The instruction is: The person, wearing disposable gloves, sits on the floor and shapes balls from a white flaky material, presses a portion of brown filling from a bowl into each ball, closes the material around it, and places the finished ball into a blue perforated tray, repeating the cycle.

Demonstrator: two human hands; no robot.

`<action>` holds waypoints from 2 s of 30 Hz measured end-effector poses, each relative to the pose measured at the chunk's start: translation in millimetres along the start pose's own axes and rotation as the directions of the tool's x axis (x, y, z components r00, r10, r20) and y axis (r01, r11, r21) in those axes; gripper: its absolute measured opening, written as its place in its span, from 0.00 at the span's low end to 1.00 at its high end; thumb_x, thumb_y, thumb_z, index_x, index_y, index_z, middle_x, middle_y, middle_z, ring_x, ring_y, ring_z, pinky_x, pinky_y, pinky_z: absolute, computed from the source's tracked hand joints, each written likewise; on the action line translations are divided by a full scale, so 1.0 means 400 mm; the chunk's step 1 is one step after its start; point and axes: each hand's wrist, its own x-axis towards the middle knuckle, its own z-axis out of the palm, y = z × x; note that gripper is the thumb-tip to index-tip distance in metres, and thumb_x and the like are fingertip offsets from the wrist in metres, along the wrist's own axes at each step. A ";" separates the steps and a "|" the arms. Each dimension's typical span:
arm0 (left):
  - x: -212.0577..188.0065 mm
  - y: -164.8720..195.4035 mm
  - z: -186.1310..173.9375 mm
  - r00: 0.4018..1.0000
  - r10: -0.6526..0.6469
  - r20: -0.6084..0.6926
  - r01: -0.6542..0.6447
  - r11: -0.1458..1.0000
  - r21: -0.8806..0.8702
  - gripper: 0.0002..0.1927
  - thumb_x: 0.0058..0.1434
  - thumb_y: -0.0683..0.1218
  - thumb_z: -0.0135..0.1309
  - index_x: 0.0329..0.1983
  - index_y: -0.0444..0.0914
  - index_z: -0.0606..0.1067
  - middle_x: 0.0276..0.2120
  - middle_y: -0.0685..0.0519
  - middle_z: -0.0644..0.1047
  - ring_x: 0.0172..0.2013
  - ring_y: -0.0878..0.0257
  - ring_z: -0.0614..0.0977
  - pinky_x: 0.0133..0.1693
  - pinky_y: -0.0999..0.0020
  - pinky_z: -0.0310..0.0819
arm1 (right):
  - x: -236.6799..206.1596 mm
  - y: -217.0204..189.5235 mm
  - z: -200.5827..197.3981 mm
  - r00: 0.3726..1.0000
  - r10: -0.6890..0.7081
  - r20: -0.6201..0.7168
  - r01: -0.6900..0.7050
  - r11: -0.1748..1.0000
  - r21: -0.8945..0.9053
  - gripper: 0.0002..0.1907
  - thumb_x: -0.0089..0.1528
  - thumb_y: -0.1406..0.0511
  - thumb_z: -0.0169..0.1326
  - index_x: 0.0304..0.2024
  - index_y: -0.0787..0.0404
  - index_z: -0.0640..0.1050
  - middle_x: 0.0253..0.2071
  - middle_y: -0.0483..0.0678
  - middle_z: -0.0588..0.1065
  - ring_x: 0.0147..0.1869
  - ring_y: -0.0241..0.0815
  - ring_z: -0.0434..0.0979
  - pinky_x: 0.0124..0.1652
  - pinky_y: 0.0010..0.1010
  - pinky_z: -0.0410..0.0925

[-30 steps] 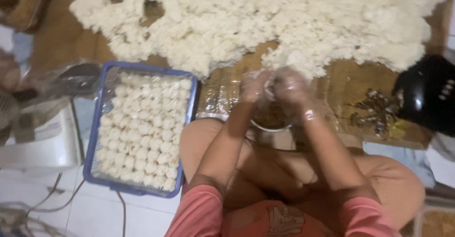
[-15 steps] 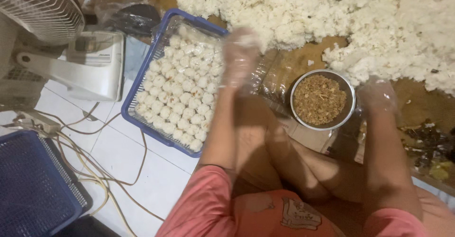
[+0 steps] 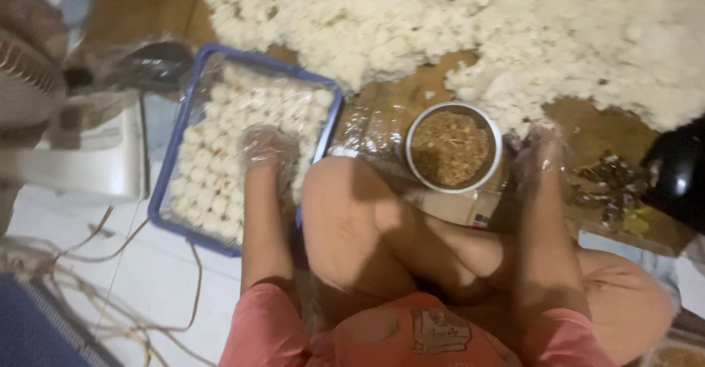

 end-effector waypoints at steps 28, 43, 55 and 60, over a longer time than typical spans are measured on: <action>0.030 0.732 0.158 0.988 0.143 0.051 0.012 0.262 -0.965 0.19 0.59 0.52 0.66 0.49 0.39 0.79 0.34 0.51 0.84 0.33 0.66 0.82 0.35 0.70 0.77 | -0.042 -0.038 0.085 0.883 -0.268 0.385 0.315 -0.270 -0.910 0.13 0.64 0.62 0.51 0.40 0.64 0.81 0.43 0.59 0.79 0.47 0.57 0.80 0.48 0.45 0.72; 0.022 0.668 0.111 0.988 0.141 -0.068 -0.104 0.264 -0.959 0.20 0.55 0.52 0.65 0.49 0.42 0.83 0.41 0.49 0.82 0.42 0.57 0.82 0.46 0.61 0.75 | -0.050 -0.067 0.290 0.742 -0.448 0.498 0.405 -0.293 -0.866 0.16 0.59 0.64 0.59 0.47 0.66 0.77 0.44 0.64 0.75 0.51 0.62 0.75 0.49 0.49 0.69; -0.024 0.736 0.098 0.863 0.298 0.409 0.454 -0.098 -0.886 0.19 0.64 0.57 0.56 0.49 0.42 0.83 0.37 0.48 0.78 0.29 0.61 0.69 0.29 0.64 0.65 | -0.277 -0.075 0.277 0.862 0.001 0.507 0.487 0.278 -0.828 0.16 0.76 0.58 0.38 0.58 0.57 0.72 0.53 0.52 0.75 0.51 0.42 0.78 0.49 0.33 0.74; -0.065 0.735 0.030 0.786 0.368 0.497 0.559 -0.081 -0.825 0.28 0.66 0.65 0.46 0.51 0.40 0.82 0.40 0.48 0.81 0.32 0.61 0.78 0.30 0.68 0.75 | -0.286 -0.039 0.292 0.248 -0.414 0.876 0.949 -0.080 -0.306 0.18 0.76 0.61 0.41 0.64 0.65 0.67 0.60 0.57 0.72 0.61 0.53 0.77 0.57 0.41 0.73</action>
